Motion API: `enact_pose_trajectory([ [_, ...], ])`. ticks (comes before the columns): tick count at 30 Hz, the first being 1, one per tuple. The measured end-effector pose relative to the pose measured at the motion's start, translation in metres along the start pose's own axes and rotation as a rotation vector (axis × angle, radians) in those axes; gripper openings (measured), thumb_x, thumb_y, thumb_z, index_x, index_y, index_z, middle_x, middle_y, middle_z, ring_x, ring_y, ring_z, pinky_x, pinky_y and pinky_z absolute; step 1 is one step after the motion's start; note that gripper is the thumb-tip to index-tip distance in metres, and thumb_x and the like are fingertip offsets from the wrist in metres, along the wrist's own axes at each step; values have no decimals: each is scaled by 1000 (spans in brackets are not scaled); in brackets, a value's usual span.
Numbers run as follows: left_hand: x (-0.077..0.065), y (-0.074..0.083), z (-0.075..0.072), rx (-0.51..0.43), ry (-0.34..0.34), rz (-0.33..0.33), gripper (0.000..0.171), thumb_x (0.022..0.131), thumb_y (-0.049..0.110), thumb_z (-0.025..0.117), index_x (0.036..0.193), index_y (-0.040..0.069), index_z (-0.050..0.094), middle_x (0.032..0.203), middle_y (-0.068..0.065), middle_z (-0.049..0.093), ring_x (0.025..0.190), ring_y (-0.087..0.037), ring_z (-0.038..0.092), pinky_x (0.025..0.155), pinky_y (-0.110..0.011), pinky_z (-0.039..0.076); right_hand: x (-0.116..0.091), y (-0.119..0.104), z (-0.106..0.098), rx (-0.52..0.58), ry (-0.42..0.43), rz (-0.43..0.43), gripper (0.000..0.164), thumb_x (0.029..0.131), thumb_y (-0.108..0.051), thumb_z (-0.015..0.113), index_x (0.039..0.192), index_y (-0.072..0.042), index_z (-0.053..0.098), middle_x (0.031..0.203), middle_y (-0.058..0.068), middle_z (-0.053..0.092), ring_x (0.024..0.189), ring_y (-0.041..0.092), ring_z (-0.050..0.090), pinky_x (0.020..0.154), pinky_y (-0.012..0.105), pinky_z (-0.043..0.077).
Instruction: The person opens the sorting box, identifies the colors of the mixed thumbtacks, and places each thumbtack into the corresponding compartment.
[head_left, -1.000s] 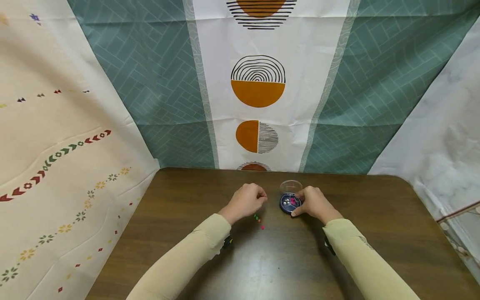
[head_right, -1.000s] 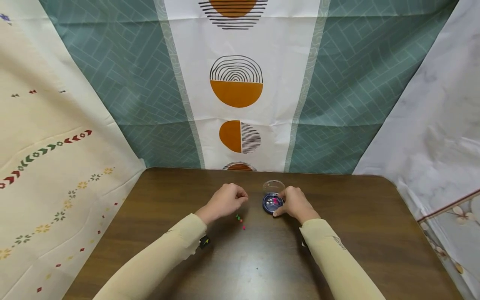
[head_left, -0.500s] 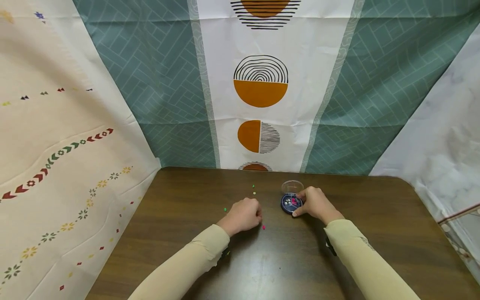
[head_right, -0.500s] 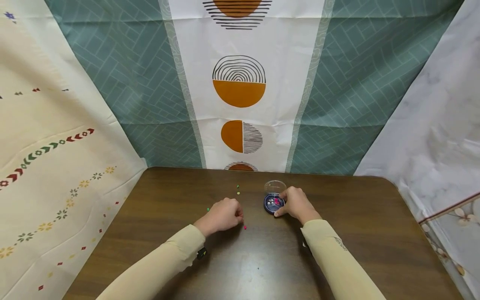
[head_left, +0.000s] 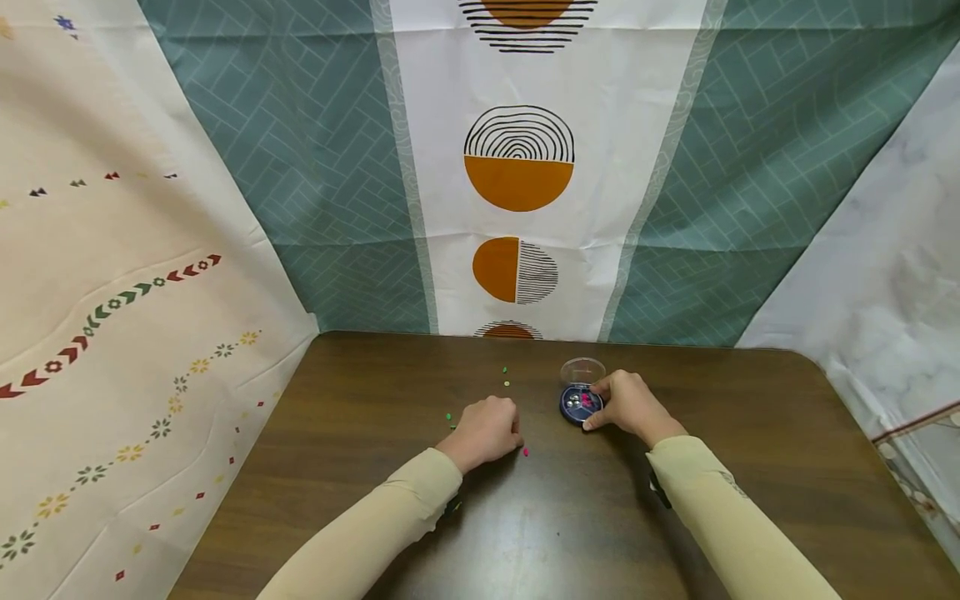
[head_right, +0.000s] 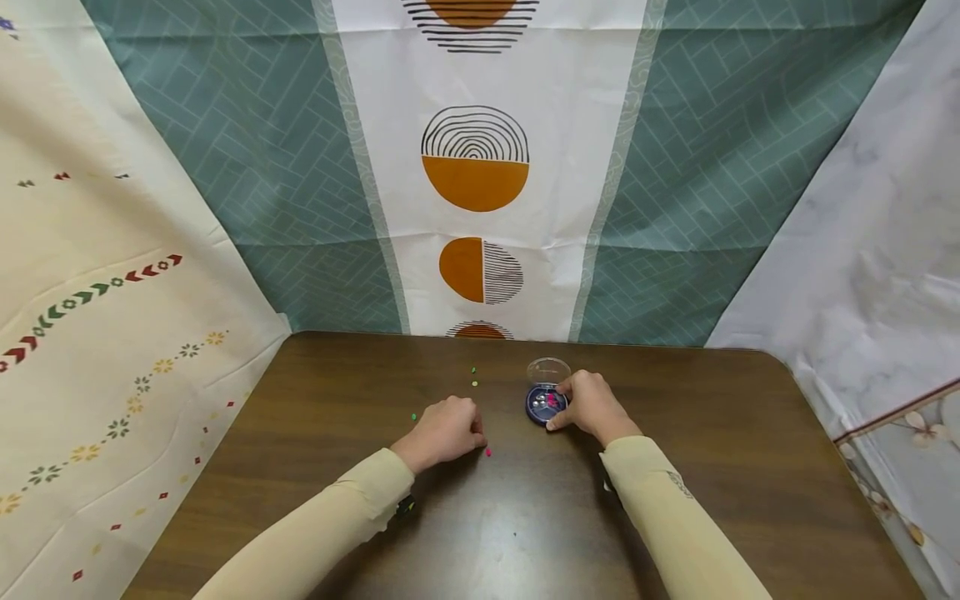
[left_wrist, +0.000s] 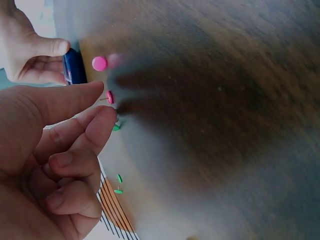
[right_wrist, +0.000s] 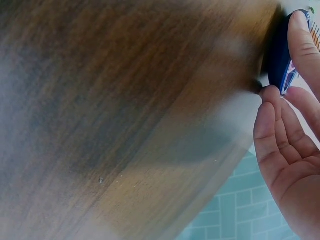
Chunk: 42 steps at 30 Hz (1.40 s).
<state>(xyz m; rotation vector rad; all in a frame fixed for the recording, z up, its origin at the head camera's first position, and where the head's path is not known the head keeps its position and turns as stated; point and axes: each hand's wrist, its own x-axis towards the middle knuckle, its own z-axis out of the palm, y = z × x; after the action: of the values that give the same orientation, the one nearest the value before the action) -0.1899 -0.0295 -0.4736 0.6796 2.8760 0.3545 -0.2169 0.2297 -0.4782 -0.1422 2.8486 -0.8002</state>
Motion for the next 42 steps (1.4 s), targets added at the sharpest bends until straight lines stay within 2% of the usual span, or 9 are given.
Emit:
enact_pose_trajectory([
  [11,4,-1,4,-11,-11,6,22,79,29,71,59,25,63,60,13,59,54,-5,52,47,-28,41,0,1,1,6,-14,-2,75,49,-39,90,112,-4,68,108,14,69,100,26,63,90,46,48],
  [18,9,-1,4,31,15,15,20,80,26,68,61,25,64,62,13,60,54,-6,52,47,-29,41,1,-2,-3,-9,3,-25,72,51,-37,90,111,-4,68,106,13,70,100,26,63,89,45,49],
  [30,5,-1,5,67,39,14,17,82,26,68,66,26,64,66,13,61,58,-6,55,49,-28,43,1,-1,-2,-7,-1,-27,74,51,-38,90,112,-3,68,109,14,69,103,28,62,91,46,48],
  [34,3,-2,6,57,25,7,17,83,25,67,66,26,64,66,13,61,57,-6,54,48,-27,42,1,-1,-2,-4,-10,-15,74,51,-38,90,112,-3,68,110,14,68,103,29,62,91,46,47],
  [37,3,-3,6,47,19,1,21,83,23,65,63,26,63,62,13,59,53,-5,51,45,-26,40,1,0,-1,-4,-14,-8,74,51,-38,90,113,-4,68,111,14,68,104,29,62,92,47,47],
  [42,2,-5,6,41,24,-10,34,82,17,60,50,22,51,50,11,42,47,-7,37,40,-27,31,1,0,-1,-5,-8,-17,74,51,-38,90,113,-4,68,111,14,68,104,29,62,91,47,47],
])
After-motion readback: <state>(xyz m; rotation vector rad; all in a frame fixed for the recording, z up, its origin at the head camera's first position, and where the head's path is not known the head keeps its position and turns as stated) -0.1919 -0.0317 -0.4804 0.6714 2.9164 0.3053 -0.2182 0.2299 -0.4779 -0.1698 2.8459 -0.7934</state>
